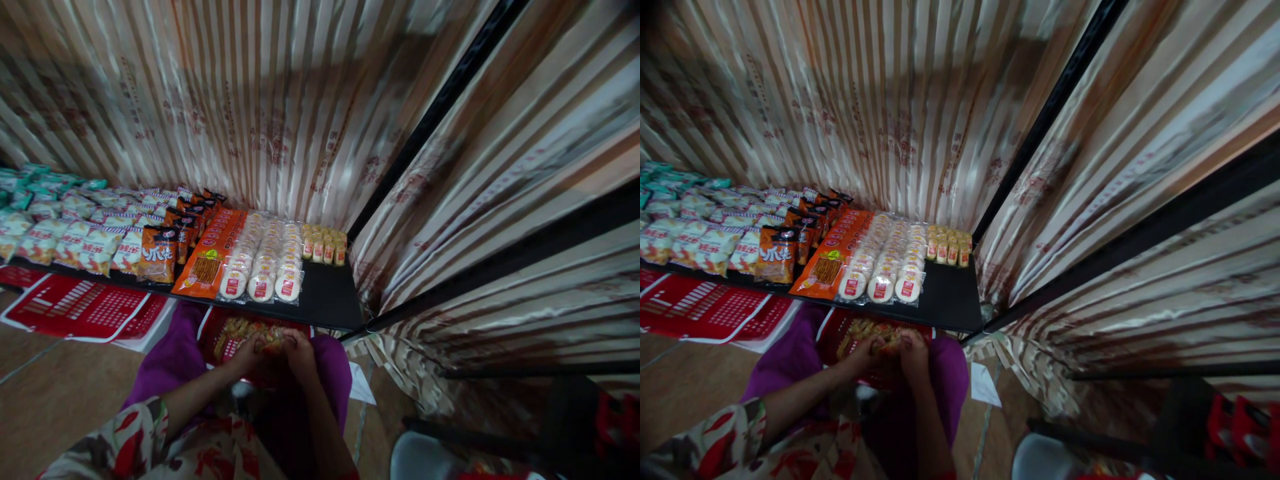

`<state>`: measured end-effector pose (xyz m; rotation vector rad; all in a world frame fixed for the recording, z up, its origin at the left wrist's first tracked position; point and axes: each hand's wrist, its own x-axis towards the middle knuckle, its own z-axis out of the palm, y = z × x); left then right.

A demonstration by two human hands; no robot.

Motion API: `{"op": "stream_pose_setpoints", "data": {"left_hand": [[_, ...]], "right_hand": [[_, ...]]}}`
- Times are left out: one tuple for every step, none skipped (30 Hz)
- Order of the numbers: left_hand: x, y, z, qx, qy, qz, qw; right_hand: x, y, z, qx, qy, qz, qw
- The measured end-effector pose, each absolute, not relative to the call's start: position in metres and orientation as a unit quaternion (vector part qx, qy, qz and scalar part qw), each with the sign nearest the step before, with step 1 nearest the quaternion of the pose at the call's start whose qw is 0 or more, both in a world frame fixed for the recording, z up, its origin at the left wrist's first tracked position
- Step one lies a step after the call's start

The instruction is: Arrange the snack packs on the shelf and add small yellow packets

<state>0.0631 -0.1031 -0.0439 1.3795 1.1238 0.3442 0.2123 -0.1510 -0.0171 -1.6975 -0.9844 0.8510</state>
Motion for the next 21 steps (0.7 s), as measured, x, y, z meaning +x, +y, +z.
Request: {"op": "stream_pose_setpoints", "data": {"left_hand": [[0.066, -0.104, -0.042, 0.593, 0.481, 0.156, 0.626], [0.070, -0.105, -0.039, 0.591, 0.475, 0.162, 0.632], [0.073, -0.106, -0.036, 0.596, 0.470, 0.165, 0.629], [0.077, -0.107, -0.033, 0.605, 0.466, 0.166, 0.623], [0.080, -0.107, -0.029, 0.617, 0.462, 0.169, 0.615], [0.083, -0.108, -0.025, 0.630, 0.455, 0.172, 0.605], [0.086, -0.108, -0.021, 0.644, 0.448, 0.176, 0.594], [0.088, -0.109, -0.016, 0.656, 0.443, 0.181, 0.583], [0.091, -0.109, -0.012, 0.665, 0.440, 0.186, 0.574], [0.095, -0.109, -0.007, 0.668, 0.438, 0.192, 0.571], [0.098, -0.110, -0.003, 0.665, 0.435, 0.197, 0.574], [0.103, -0.110, 0.001, 0.654, 0.430, 0.205, 0.588], [0.107, -0.111, 0.005, 0.637, 0.421, 0.216, 0.609], [0.113, -0.112, 0.008, 0.618, 0.407, 0.229, 0.632], [0.118, -0.112, 0.011, 0.599, 0.390, 0.244, 0.655], [0.125, -0.113, 0.014, 0.579, 0.374, 0.260, 0.676], [0.131, -0.113, 0.017, 0.560, 0.363, 0.273, 0.693], [0.137, -0.114, 0.019, 0.542, 0.357, 0.282, 0.706], [0.143, -0.114, 0.021, 0.527, 0.358, 0.287, 0.716], [0.148, -0.114, 0.023, 0.514, 0.362, 0.288, 0.723], [0.153, -0.114, 0.025, 0.503, 0.367, 0.288, 0.727]], "right_hand": [[0.215, -0.151, -0.013, -0.693, -0.406, 0.353, 0.479], [0.218, -0.150, -0.008, -0.691, -0.409, 0.358, 0.478], [0.221, -0.150, -0.004, -0.688, -0.412, 0.360, 0.477], [0.224, -0.149, 0.001, -0.686, -0.417, 0.359, 0.477], [0.227, -0.148, 0.006, -0.685, -0.422, 0.353, 0.477], [0.230, -0.147, 0.011, -0.686, -0.427, 0.345, 0.478], [0.232, -0.146, 0.016, -0.687, -0.431, 0.336, 0.479], [0.235, -0.145, 0.020, -0.688, -0.435, 0.327, 0.480], [0.237, -0.144, 0.024, -0.688, -0.437, 0.319, 0.482], [0.240, -0.144, 0.028, -0.689, -0.439, 0.312, 0.486], [0.243, -0.143, 0.032, -0.690, -0.438, 0.302, 0.490], [0.246, -0.142, 0.035, -0.692, -0.439, 0.291, 0.494], [0.249, -0.141, 0.037, -0.694, -0.439, 0.277, 0.499], [0.253, -0.141, 0.038, -0.697, -0.439, 0.260, 0.505], [0.256, -0.140, 0.039, -0.700, -0.439, 0.241, 0.510], [0.260, -0.139, 0.040, -0.704, -0.438, 0.219, 0.515], [0.264, -0.139, 0.040, -0.708, -0.435, 0.197, 0.519], [0.267, -0.139, 0.039, -0.715, -0.431, 0.176, 0.522], [0.270, -0.139, 0.039, -0.721, -0.426, 0.157, 0.523], [0.273, -0.139, 0.038, -0.729, -0.420, 0.142, 0.522], [0.275, -0.140, 0.038, -0.736, -0.414, 0.130, 0.519]]}}
